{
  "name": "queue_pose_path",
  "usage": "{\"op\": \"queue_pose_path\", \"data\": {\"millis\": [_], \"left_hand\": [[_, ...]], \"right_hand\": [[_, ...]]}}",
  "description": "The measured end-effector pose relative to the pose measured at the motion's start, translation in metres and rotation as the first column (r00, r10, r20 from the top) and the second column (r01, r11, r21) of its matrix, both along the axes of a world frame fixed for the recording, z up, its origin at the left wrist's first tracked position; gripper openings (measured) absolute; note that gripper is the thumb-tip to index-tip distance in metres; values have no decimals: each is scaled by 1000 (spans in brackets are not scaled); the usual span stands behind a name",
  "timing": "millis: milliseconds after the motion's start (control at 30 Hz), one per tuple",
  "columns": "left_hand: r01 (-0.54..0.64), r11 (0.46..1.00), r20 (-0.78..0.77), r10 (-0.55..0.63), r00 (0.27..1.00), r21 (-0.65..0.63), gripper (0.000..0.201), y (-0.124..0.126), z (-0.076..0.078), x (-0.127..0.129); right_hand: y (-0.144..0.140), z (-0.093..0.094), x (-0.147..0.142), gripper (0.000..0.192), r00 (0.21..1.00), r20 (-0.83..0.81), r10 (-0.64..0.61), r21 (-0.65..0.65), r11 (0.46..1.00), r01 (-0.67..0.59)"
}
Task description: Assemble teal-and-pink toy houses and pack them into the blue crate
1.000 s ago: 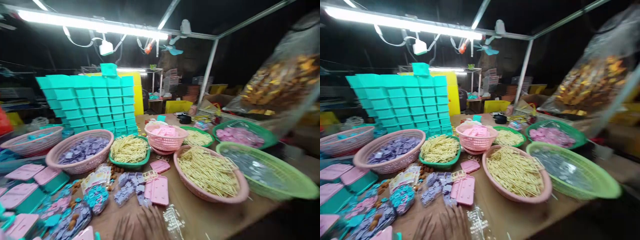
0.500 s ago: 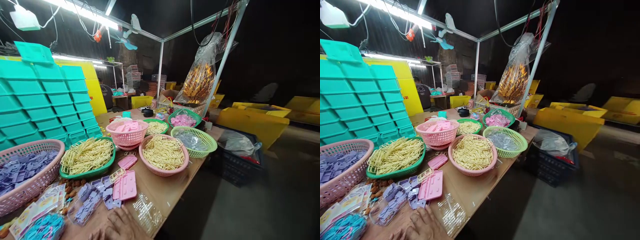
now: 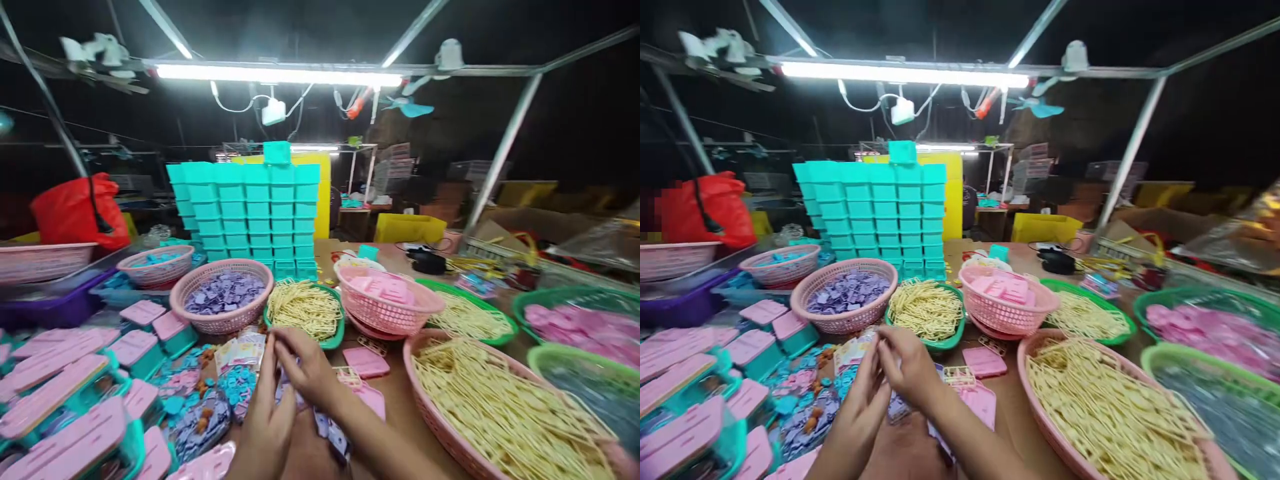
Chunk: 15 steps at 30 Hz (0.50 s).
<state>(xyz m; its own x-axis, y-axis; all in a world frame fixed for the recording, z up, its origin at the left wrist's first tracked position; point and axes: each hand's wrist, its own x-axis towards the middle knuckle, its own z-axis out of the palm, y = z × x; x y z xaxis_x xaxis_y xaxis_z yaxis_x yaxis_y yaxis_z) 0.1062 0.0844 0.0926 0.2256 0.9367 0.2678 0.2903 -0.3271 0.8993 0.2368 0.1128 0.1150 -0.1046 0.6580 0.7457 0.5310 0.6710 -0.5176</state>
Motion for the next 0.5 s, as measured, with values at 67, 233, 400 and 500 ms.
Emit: {"op": "queue_pose_path", "data": {"millis": [67,233,400,500], "left_hand": [[-117,991,-100,122,987,59,63,48,36,15],[-176,979,-349,202,915,104,40,180,67,27],[8,967,-597,152,787,256,32,269,54,34],[110,954,-721,131,681,278,32,314,51,48]], "right_hand": [[53,22,-8,32,993,89,-73,-151,985,86],[175,30,4,29,907,354,-229,-367,858,360],[250,20,76,33,742,568,-357,-450,620,643],[289,13,105,37,667,681,-304,-486,495,721]]}}
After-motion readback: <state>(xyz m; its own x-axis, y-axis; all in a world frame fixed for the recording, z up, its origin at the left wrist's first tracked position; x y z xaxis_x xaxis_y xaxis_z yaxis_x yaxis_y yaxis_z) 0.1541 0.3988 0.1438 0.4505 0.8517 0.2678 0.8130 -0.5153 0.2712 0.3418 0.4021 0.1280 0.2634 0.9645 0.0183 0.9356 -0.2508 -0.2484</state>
